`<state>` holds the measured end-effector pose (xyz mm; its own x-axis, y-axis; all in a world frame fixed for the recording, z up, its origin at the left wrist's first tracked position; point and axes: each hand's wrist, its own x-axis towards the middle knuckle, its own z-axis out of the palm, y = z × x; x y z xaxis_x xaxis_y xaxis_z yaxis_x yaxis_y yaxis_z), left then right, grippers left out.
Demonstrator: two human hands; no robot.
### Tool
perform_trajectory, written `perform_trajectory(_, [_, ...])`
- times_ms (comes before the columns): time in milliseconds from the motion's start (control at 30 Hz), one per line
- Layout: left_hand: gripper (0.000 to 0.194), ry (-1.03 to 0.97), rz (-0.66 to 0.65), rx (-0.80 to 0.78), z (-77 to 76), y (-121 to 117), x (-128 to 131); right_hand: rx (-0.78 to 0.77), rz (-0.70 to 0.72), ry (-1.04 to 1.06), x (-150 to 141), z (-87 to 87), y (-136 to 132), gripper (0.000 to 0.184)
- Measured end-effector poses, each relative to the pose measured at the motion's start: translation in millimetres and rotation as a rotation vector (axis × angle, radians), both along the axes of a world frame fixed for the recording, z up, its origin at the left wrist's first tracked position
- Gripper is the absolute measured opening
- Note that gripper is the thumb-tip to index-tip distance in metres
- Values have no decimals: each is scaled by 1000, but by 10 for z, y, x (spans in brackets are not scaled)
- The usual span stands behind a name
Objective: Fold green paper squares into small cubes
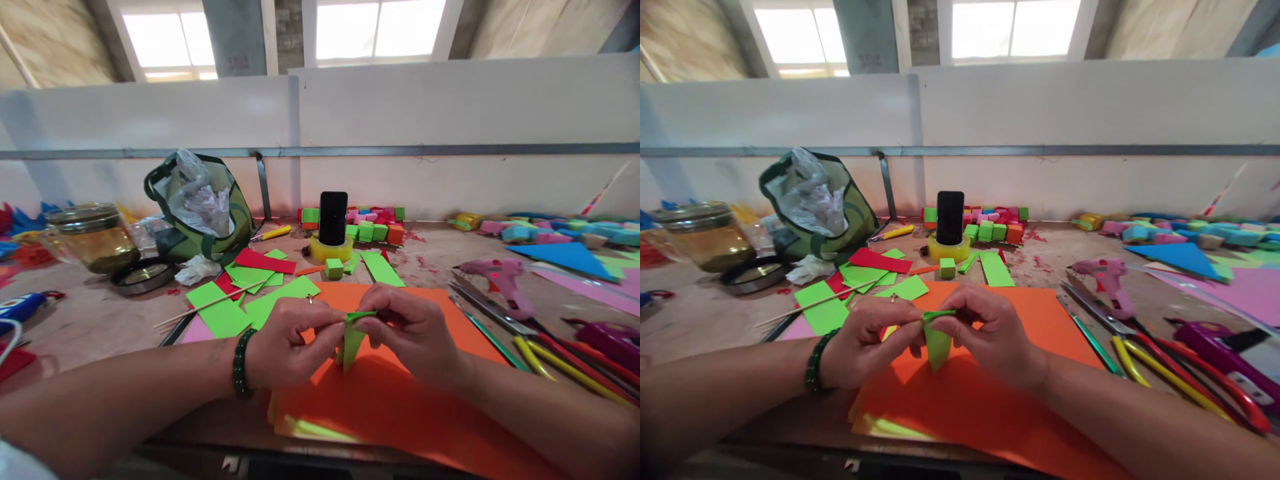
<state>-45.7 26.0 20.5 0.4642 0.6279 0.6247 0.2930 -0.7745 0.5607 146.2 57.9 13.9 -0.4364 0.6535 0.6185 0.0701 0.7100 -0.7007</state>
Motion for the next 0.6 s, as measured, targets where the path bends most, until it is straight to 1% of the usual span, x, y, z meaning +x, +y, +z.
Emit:
perform_trajectory(100, [24,5,-27,-8,-2,6,-15,-65,30,21,-4,13,2,18])
perform_trajectory(200, [20,16,17,40,-32,17,-22,-98,66,42,-6,20,4,16])
perform_trajectory(367, [18,28,55,66,-71,32,-18,-85,65,43,4,5,11,15])
perform_trajectory(500, [19,21,53,72,-76,42,-15,-50,27,25,11,-2,15,15])
perform_trajectory(600, [20,28,59,71,-79,48,-14,-30,24,23,8,10,9,16])
